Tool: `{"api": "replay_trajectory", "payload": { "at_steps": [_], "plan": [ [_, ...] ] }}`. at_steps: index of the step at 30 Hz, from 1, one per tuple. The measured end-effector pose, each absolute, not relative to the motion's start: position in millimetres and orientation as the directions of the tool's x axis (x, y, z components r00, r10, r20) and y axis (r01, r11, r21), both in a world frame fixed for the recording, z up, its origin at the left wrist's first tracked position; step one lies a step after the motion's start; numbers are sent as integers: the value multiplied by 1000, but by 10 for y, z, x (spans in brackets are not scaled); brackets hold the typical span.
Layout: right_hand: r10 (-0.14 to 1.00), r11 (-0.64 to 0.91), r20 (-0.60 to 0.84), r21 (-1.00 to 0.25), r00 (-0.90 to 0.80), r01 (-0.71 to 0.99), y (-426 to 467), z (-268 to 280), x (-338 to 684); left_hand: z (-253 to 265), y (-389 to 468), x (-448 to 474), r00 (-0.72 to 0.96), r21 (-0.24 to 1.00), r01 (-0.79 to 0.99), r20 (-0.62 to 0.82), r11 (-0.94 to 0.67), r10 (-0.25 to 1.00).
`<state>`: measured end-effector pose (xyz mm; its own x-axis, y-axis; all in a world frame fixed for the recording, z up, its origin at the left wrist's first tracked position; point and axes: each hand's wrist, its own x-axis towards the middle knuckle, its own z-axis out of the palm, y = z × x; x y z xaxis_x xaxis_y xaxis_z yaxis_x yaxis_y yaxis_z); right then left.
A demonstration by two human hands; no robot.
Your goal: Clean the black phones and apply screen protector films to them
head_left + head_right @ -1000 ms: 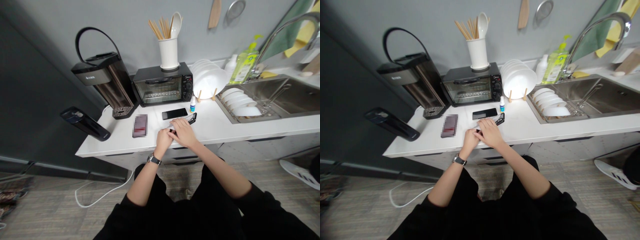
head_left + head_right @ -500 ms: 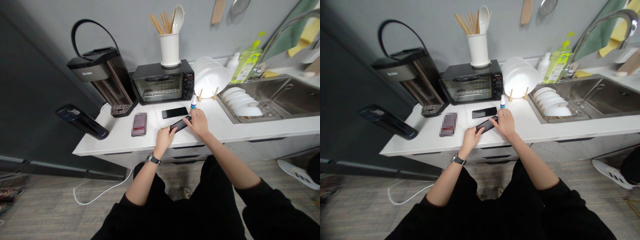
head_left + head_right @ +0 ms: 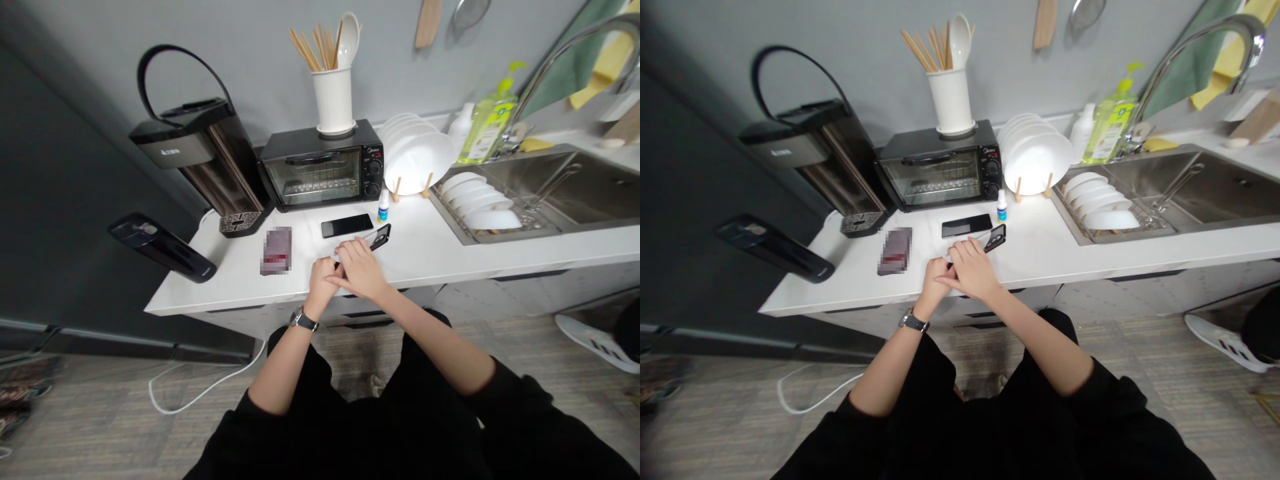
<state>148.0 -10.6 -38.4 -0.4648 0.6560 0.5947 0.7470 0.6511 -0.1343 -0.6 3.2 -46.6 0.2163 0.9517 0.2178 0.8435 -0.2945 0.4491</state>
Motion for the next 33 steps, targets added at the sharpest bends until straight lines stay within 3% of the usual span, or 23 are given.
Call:
{"api": "replay_trajectory", "payload": {
  "at_steps": [5,10,18,22,27,33],
  "plan": [
    [598,689,546,24,-587,725,73,-355,1829,-418,-44,6,255,463,816,253,-348,933],
    [634,612,565,51,-528,789,280,-305,2117,-424,-70,16,247,511,775,296,-372,923],
    [760,387,603,-120,-243,914,450,-293,2286,-465,-24,10,209,471,819,290,-329,934],
    [726,328,684,-256,-69,909,315,-357,2096,-460,-27,9,218,495,796,301,-348,928],
    [706,383,705,-305,-64,872,90,-421,1704,-458,-27,-14,244,528,762,303,-375,921],
    [654,646,679,-272,-334,713,-117,-442,1277,-551,89,-47,241,479,816,229,-324,943]
  ]
}}
